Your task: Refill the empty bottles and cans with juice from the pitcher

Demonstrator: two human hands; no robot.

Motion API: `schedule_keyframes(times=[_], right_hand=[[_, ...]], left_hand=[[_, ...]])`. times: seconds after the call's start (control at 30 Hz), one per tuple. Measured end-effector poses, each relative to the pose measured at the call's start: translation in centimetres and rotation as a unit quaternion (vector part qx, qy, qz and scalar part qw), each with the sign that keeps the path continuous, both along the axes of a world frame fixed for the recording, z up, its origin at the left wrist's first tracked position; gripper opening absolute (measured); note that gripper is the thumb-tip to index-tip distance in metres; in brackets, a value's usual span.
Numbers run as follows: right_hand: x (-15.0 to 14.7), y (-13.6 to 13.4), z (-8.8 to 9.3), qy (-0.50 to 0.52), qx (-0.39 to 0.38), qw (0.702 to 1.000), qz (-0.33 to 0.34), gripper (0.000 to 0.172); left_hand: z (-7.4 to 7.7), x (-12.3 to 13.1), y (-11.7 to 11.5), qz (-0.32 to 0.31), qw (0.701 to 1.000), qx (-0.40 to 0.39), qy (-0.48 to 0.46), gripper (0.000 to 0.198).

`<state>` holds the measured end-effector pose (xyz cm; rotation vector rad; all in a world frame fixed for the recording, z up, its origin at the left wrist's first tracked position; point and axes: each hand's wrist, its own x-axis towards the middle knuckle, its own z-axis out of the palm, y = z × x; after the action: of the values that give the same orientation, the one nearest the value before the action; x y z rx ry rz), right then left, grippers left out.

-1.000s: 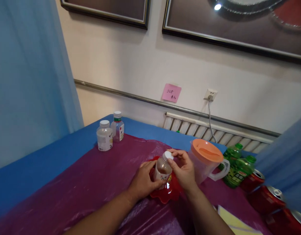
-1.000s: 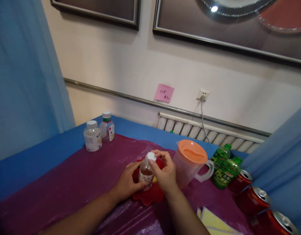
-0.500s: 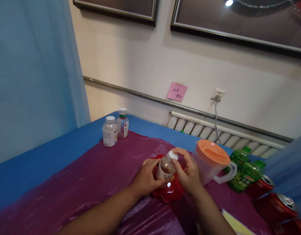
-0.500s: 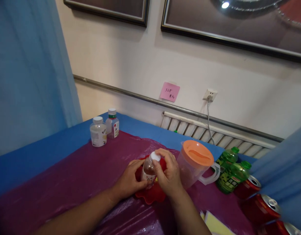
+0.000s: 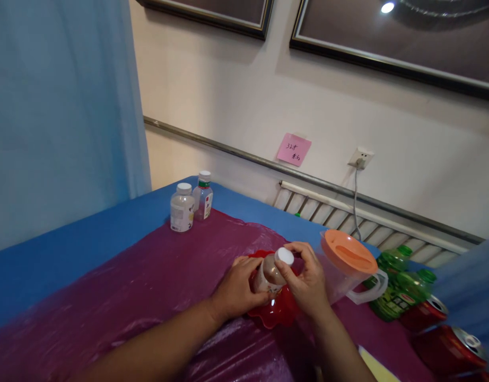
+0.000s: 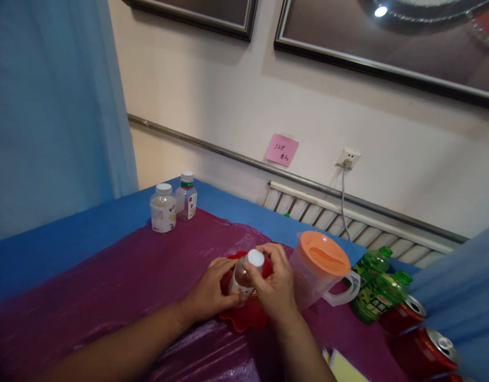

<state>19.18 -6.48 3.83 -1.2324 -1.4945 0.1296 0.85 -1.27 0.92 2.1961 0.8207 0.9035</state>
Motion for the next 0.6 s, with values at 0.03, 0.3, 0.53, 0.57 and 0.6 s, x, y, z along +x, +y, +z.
schedule_keyframes(times=[0.03,0.3,0.53,0.57,0.6], right_hand=[[0.0,0.0,-0.1,0.009,-0.005,1.000,-0.004,0.032],[-0.4,-0.3,-0.4,0.154,-0.025,0.978,0.136,0.047],[-0.3,0.1,-1.2,0.169,-0.008,0.985,0.044,0.043],[-0.3,0.1,-1.3,0.169,0.010,0.985,0.041,0.048],[-0.3,0.1,-1.4,0.173,0.023,0.983,0.052,0.053]], left_hand=[[-0.1,0.0,0.0,0.000,1.000,0.001,-0.001,0.049],[-0.3,-0.1,0.3,0.005,1.000,-0.002,-0.004,0.058],[-0.3,0.0,0.3,0.007,1.000,0.003,-0.009,0.062],[-0.4,0.0,0.3,0.008,1.000,0.003,-0.009,0.062],[-0.4,0.1,0.3,0.010,1.000,0.002,-0.009,0.062]])
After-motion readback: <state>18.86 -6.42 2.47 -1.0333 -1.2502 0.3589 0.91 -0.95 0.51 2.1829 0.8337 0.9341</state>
